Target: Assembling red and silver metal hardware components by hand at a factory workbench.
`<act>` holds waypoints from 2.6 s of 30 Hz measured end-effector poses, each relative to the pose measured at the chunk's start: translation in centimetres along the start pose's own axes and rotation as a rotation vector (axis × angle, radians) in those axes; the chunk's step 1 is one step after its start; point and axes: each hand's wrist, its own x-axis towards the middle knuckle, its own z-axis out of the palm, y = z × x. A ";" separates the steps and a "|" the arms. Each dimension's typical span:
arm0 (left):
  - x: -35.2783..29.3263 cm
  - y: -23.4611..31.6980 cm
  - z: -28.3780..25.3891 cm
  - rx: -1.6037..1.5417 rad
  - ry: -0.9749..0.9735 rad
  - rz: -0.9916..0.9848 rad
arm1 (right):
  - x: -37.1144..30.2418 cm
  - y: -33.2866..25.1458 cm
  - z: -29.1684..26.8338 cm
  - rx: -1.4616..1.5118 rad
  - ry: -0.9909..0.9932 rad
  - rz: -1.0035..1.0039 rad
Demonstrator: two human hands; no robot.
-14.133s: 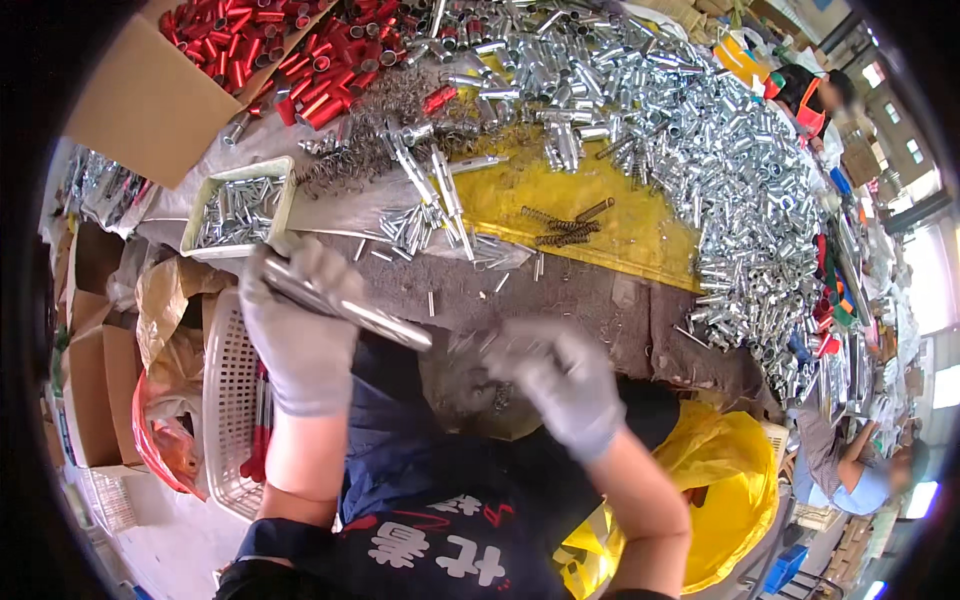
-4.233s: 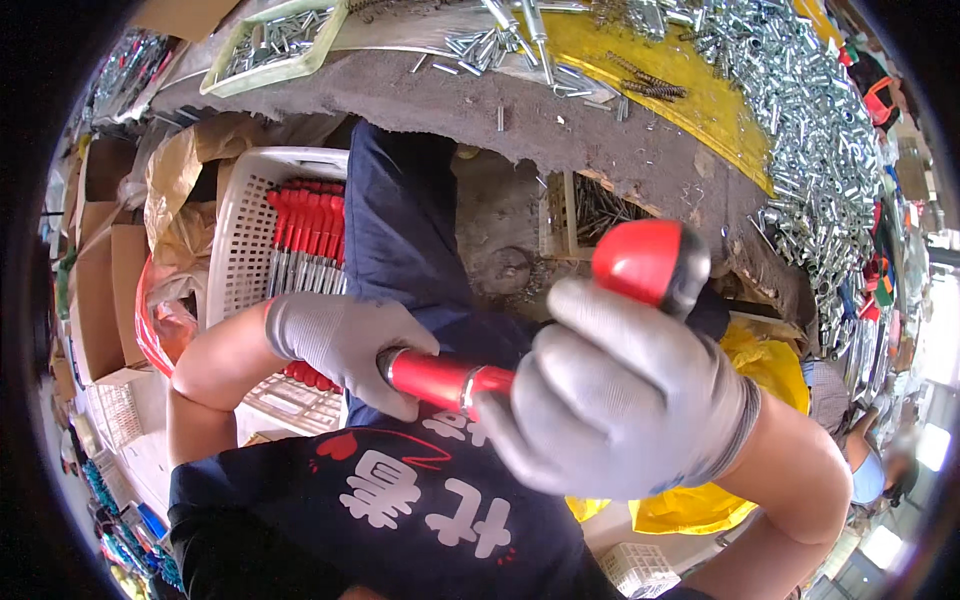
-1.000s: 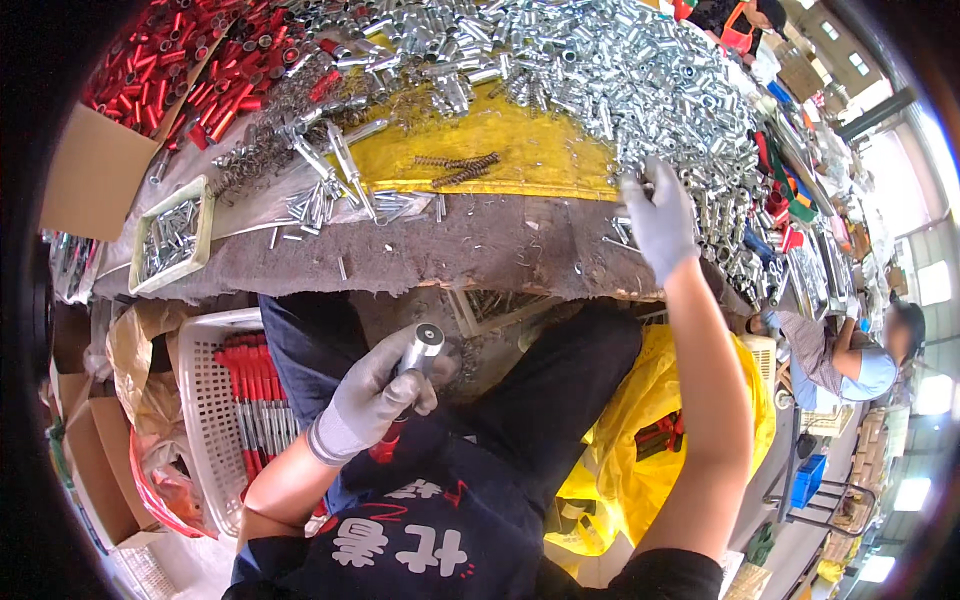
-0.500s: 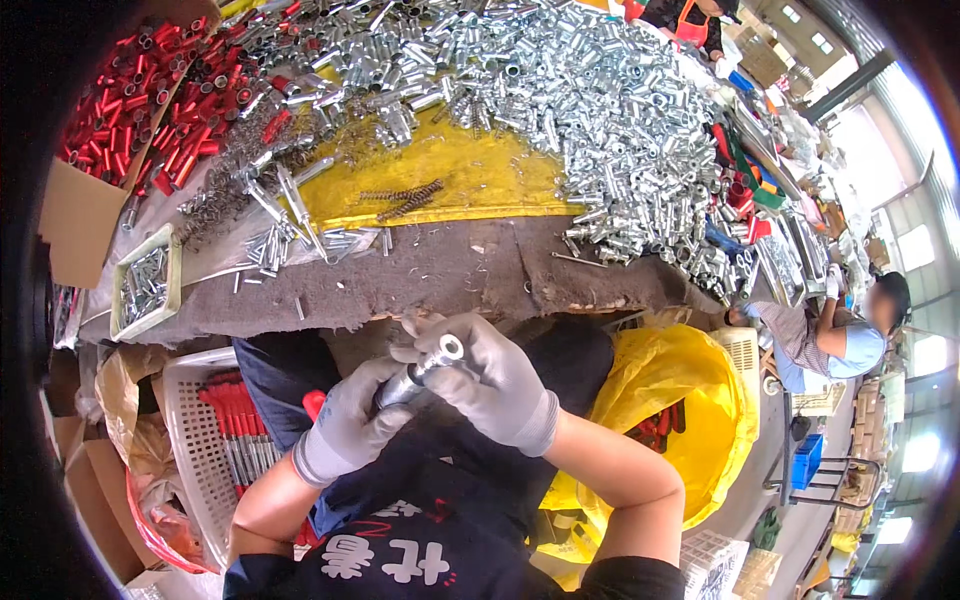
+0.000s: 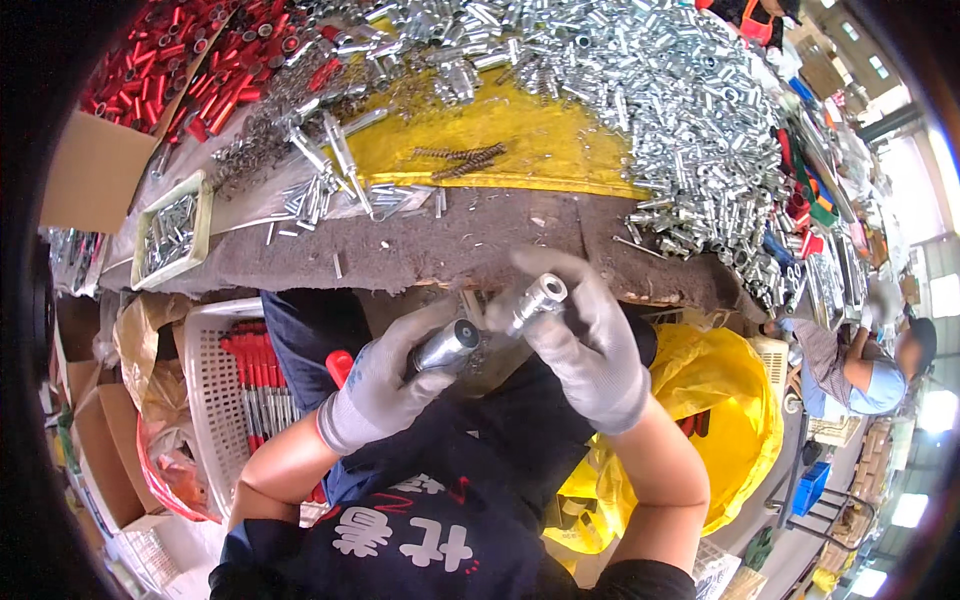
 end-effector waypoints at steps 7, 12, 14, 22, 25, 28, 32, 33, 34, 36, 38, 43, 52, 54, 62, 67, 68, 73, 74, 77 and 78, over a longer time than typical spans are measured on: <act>-0.1 0.4 -0.7 -0.016 -0.069 0.015 | 1.8 -2.7 -0.7 -0.801 -0.381 -0.280; -0.4 0.5 -0.6 -0.010 -0.128 -0.016 | 1.7 -3.3 0.3 -1.102 -0.476 -0.443; -0.3 0.2 -0.4 0.035 -0.089 0.021 | 1.7 -3.3 0.4 -1.089 -0.444 -0.439; 0.9 0.2 -0.1 -0.003 -0.133 0.017 | 1.9 -3.5 -0.9 -1.231 -0.370 -0.536; 1.5 1.3 0.2 0.087 -0.132 0.046 | 1.4 -3.8 -0.8 -1.365 -0.406 -0.479; 1.8 1.2 0.9 0.180 -0.048 0.100 | 2.1 -2.7 -1.6 -1.138 -0.371 -0.378; 2.1 0.7 0.4 0.301 -0.136 0.256 | 4.0 -2.4 -6.4 -0.918 -0.375 -0.261; 2.4 1.7 0.2 0.195 -0.157 0.148 | 5.6 -2.7 -9.0 -1.055 -0.117 -0.197; 2.1 1.4 0.1 0.170 -0.107 0.123 | 7.9 -3.5 -11.4 -1.167 0.139 -0.137; 0.8 1.6 -0.5 0.106 -0.069 -0.001 | 12.3 -5.6 -18.3 -1.327 0.638 0.002; 0.1 2.1 -0.9 0.097 -0.039 0.010 | 15.0 -6.3 -26.1 -1.688 0.857 0.090; -1.9 2.6 -2.6 0.061 -0.170 -0.156 | 17.3 -5.4 -30.5 -1.936 0.833 0.075; -6.3 1.5 -5.1 -0.010 -0.131 -0.210 | 3.7 -3.5 -3.7 -0.473 -0.246 0.014; -6.8 1.2 -5.4 -0.007 -0.176 -0.168 | 1.8 -1.3 -1.5 -0.565 -0.462 0.007; -11.7 0.0 -4.7 -0.040 -0.266 -0.220 | -2.7 3.6 6.7 -0.964 -0.803 -0.189; -13.7 -1.3 -5.1 -0.033 -0.238 -0.231 | -3.8 5.4 7.8 -0.799 -0.545 -0.267; -14.3 -2.2 -4.9 -0.004 -0.210 -0.183 | -4.3 5.5 7.6 -0.809 -0.547 -0.258; -13.7 -1.8 -5.5 0.012 -0.337 -0.276 | -5.5 5.6 7.2 -0.806 -0.471 0.256; -13.5 -1.7 -5.5 0.018 -0.371 -0.317 | -5.6 5.6 7.2 -0.845 -0.509 0.086; -13.5 -2.0 -5.3 0.013 -0.393 -0.334 | -5.3 5.9 7.0 -0.793 -0.479 0.170; -13.6 -2.2 -5.2 0.005 -0.382 -0.306 | -5.4 5.8 6.9 -0.693 -0.424 0.615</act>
